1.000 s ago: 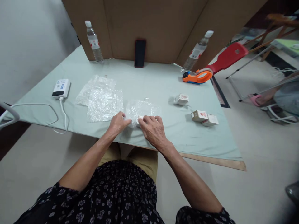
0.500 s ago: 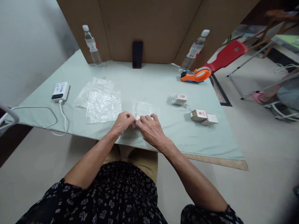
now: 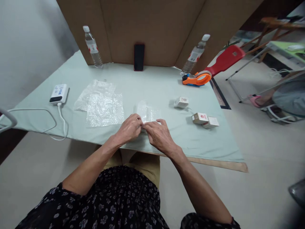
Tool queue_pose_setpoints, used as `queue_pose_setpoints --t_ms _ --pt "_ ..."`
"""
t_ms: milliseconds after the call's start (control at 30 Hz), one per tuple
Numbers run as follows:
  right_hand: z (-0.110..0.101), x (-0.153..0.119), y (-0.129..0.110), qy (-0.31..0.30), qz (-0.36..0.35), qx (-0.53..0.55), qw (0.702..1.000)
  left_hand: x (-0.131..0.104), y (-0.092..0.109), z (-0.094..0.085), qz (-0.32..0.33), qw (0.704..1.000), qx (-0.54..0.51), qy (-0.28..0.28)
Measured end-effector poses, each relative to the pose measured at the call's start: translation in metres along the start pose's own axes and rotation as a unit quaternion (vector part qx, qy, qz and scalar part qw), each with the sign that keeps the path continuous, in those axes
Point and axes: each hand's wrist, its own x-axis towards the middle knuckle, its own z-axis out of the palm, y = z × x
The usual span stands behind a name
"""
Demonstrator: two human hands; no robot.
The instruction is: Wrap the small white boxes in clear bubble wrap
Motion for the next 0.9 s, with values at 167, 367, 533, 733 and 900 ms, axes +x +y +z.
queue_pose_setpoints --t_ms 167,367,533,733,900 --pt "0.004 -0.027 0.011 0.197 0.141 0.077 0.967 0.002 0.001 0.006 0.023 0.998 0.048 -0.014" --pt "0.028 -0.048 0.02 0.114 0.392 0.158 0.899 0.002 0.001 0.003 0.039 0.995 0.086 -0.035" --pt "0.039 -0.023 0.018 0.086 0.454 0.206 0.863 0.003 0.006 0.001 0.035 0.991 0.115 -0.055" --pt "0.053 -0.007 0.015 0.192 0.432 0.348 0.81 0.006 0.01 -0.003 0.029 0.988 0.128 -0.081" --pt "0.052 0.005 0.003 0.229 0.432 0.476 0.731 0.007 0.008 0.0 0.026 0.989 0.114 -0.087"
